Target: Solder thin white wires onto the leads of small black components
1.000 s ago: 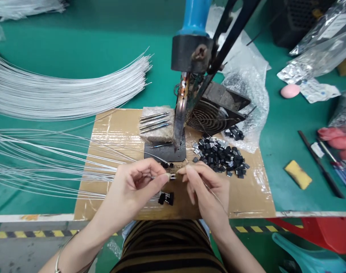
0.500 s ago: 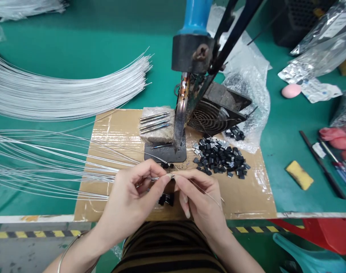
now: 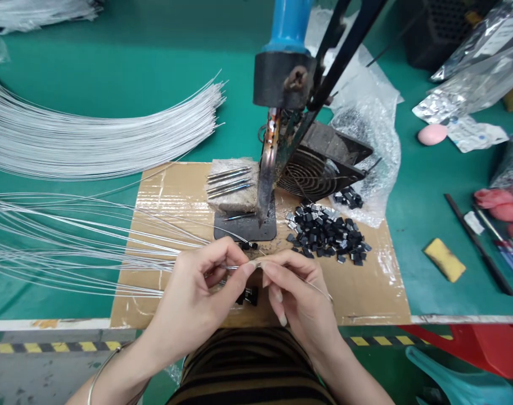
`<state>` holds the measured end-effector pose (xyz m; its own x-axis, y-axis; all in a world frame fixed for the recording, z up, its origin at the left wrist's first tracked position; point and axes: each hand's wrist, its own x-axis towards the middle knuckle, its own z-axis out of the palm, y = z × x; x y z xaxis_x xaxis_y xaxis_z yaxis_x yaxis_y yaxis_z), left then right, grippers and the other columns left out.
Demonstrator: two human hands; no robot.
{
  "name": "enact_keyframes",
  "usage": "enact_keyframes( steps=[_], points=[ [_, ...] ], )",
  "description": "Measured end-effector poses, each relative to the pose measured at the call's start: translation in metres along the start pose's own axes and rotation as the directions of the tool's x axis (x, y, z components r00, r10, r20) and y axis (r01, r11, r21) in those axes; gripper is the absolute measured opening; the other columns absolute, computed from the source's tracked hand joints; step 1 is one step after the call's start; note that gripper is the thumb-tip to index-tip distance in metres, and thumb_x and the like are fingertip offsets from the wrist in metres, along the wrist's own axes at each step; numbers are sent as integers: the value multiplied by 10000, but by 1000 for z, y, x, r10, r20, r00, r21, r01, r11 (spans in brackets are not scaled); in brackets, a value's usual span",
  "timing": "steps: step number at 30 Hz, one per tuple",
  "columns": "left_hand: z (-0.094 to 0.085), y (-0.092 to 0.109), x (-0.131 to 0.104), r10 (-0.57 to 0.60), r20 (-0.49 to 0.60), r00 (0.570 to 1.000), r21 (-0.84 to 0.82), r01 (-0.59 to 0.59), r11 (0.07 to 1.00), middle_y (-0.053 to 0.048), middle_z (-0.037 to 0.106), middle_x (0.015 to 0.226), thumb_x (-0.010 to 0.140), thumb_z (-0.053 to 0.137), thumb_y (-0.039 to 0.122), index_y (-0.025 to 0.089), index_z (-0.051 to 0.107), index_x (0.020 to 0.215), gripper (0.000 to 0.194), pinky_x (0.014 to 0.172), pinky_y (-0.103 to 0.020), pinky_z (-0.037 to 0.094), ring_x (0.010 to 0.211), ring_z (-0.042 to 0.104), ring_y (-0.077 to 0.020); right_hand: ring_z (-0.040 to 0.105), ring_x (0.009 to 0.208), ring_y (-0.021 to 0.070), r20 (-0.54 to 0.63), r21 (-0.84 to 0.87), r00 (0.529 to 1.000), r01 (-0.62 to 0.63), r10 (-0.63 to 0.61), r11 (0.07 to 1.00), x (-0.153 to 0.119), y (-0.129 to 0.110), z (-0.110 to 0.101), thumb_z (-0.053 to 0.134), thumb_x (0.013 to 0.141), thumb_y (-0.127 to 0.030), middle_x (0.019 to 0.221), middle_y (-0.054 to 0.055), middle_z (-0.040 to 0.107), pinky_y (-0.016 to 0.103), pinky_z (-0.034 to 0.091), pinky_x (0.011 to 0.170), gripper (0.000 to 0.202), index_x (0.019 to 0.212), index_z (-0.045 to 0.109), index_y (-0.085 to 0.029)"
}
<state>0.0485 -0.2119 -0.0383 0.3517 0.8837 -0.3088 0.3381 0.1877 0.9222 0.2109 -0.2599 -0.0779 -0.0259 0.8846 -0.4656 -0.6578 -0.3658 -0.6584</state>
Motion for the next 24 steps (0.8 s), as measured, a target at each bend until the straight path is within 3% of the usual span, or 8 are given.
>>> enact_keyframes(
  steps=[16,24],
  points=[
    [1,-4,-1,19,-27,999,12,-19,1000,10,638,671,980,654,298,191,689,800,212,517,-230,369,584,529,-112,513,311,36,-11,92,998,-57,59,994,1,-3,7,867,809,-321,600,-36,670,116,427,291,153,757,835,-181],
    [7,-6,-1,22,-66,998,-34,-24,999,-21,712,720,981,666,293,192,687,826,185,569,-242,466,646,642,-146,495,319,27,-23,89,1000,-19,21,996,1,-2,10,863,821,-328,612,-38,661,119,427,305,145,776,841,-192]
  ],
)
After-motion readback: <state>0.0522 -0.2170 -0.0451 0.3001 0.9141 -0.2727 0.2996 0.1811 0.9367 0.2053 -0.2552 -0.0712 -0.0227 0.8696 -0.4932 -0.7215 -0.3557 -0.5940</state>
